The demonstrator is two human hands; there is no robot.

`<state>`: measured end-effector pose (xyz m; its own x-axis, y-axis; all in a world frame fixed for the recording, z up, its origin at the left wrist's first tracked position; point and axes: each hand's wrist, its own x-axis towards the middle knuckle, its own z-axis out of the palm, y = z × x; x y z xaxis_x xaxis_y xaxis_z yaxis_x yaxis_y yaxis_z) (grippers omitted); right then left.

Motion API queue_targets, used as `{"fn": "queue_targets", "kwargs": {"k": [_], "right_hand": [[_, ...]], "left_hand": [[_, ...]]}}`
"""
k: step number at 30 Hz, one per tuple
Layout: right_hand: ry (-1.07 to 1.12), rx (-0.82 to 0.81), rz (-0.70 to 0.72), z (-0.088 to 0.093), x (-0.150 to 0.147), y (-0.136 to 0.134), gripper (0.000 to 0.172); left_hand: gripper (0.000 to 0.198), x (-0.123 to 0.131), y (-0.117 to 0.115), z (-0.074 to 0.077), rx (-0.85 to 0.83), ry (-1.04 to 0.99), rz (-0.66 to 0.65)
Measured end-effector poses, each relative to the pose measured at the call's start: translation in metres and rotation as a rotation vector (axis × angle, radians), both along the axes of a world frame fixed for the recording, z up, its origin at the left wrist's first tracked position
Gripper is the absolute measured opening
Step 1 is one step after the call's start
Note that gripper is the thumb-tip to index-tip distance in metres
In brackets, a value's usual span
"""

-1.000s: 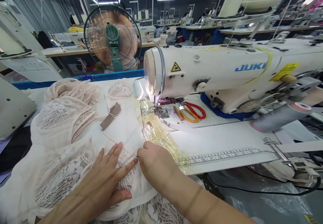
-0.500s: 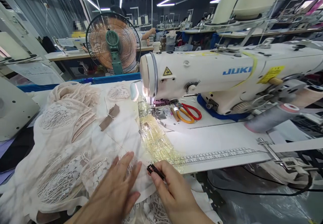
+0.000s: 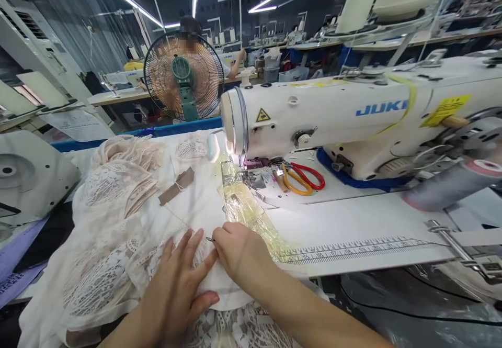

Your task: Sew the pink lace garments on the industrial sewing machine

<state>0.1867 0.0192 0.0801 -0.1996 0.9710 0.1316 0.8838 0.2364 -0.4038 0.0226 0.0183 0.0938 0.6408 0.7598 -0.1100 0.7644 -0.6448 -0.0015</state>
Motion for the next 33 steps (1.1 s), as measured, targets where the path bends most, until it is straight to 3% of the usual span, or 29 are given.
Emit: {"fn": "queue_targets", "kwargs": {"k": [11, 18, 29, 33], "right_hand": [[-0.165, -0.049, 0.051, 0.000, -0.005, 0.009, 0.016], [-0.229, -0.093, 0.053, 0.016, 0.013, -0.001, 0.016], [-0.215, -0.125, 0.052, 0.016, 0.009, 0.000, 0.013], [-0.232, -0.154, 0.029, 0.022, 0.022, -0.009, 0.016]], "left_hand": [[0.062, 0.000, 0.003, 0.000, -0.024, 0.027, -0.023], [0.063, 0.000, 0.008, 0.003, -0.059, 0.056, -0.057], [0.062, -0.004, 0.008, -0.004, 0.058, 0.033, -0.123], [0.059, -0.009, 0.007, -0.007, 0.108, 0.012, -0.144]]}}
